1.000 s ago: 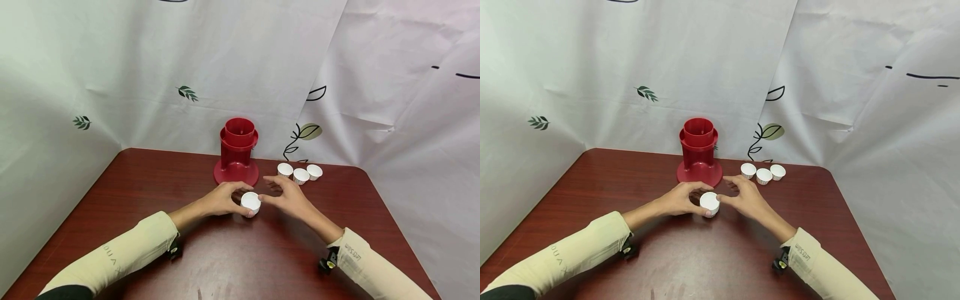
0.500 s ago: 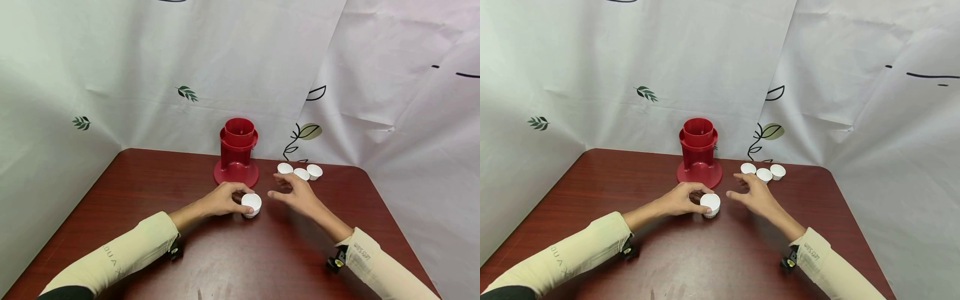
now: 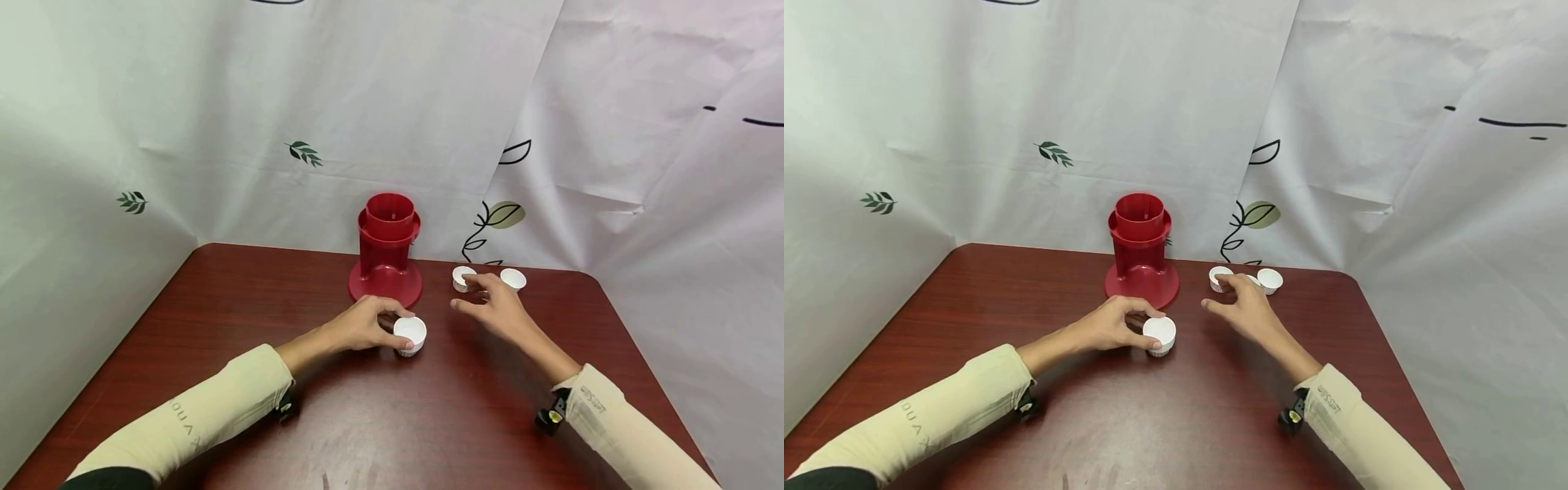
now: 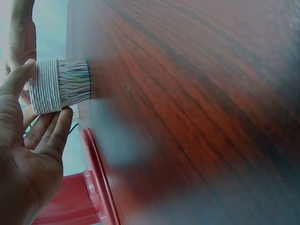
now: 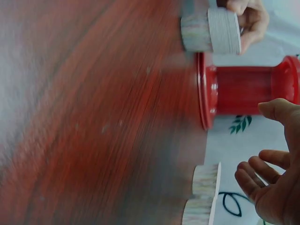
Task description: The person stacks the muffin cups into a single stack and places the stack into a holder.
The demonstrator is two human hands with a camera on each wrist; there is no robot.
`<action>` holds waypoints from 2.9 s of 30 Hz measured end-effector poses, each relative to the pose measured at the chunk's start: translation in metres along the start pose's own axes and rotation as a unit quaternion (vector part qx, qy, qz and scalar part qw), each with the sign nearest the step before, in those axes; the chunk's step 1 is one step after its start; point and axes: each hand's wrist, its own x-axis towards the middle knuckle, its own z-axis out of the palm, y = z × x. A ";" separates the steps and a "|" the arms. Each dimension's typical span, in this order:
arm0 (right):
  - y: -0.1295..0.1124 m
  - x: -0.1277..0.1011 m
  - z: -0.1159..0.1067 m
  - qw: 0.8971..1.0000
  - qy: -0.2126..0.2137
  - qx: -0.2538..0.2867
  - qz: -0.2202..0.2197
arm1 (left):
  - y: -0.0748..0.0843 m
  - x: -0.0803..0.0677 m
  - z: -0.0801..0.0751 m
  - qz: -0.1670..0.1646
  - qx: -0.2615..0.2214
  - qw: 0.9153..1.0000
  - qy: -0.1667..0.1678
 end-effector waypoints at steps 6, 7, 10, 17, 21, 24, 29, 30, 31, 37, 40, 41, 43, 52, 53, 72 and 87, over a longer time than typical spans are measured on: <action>0.014 0.011 -0.001 0.999 0.023 -0.037 -0.006 | -0.002 0.000 0.000 -0.005 -0.001 1.000 0.003; 0.016 0.013 -0.002 0.999 0.028 -0.045 -0.011 | -0.002 0.000 0.000 -0.006 -0.002 1.000 0.003; 0.021 0.017 -0.002 0.997 0.040 -0.058 -0.026 | -0.002 0.000 0.000 -0.010 -0.005 1.000 0.002; 0.031 0.030 -0.002 0.996 0.045 -0.072 -0.038 | -0.001 0.000 0.000 -0.013 -0.006 1.000 0.002; 0.036 0.036 -0.002 0.995 0.048 -0.074 -0.035 | 0.000 -0.002 0.000 -0.016 -0.010 1.000 0.003; 0.039 0.040 -0.002 0.995 0.049 -0.077 -0.030 | 0.001 -0.002 0.000 -0.015 -0.014 1.000 0.003; 0.042 0.046 -0.003 0.994 0.038 -0.096 -0.019 | 0.001 -0.002 0.000 -0.015 -0.016 1.000 0.004; 0.042 0.048 -0.003 0.994 0.035 -0.100 -0.018 | 0.000 -0.002 0.000 -0.015 -0.016 1.000 0.004; 0.044 0.050 -0.003 0.994 0.031 -0.103 -0.016 | 0.000 -0.002 0.000 -0.016 -0.015 1.000 0.005; 0.086 0.076 0.009 0.990 0.017 -0.136 -0.016 | 0.000 -0.001 0.001 -0.018 -0.015 1.000 0.006; 0.113 0.089 0.018 0.988 0.021 -0.154 -0.025 | 0.000 -0.001 0.001 -0.020 -0.016 1.000 0.007; 0.115 0.090 0.018 0.987 0.021 -0.154 -0.030 | 0.000 -0.002 0.001 -0.020 -0.015 1.000 0.007; 0.119 0.092 0.020 0.986 0.025 -0.161 -0.041 | 0.000 -0.001 0.001 -0.022 -0.016 1.000 0.006; 0.087 0.080 0.016 0.989 0.033 -0.136 -0.045 | 0.001 0.000 0.001 -0.029 -0.015 0.999 0.005; 0.085 0.079 0.016 0.990 0.032 -0.132 -0.046 | 0.001 0.000 0.001 -0.029 -0.016 0.999 0.005; 0.041 0.063 0.008 0.996 0.004 -0.076 -0.037 | 0.003 0.000 0.001 -0.034 -0.020 0.999 0.007; 0.014 0.045 0.005 0.999 0.004 -0.021 -0.025 | 0.001 0.000 0.000 -0.034 -0.015 0.999 0.009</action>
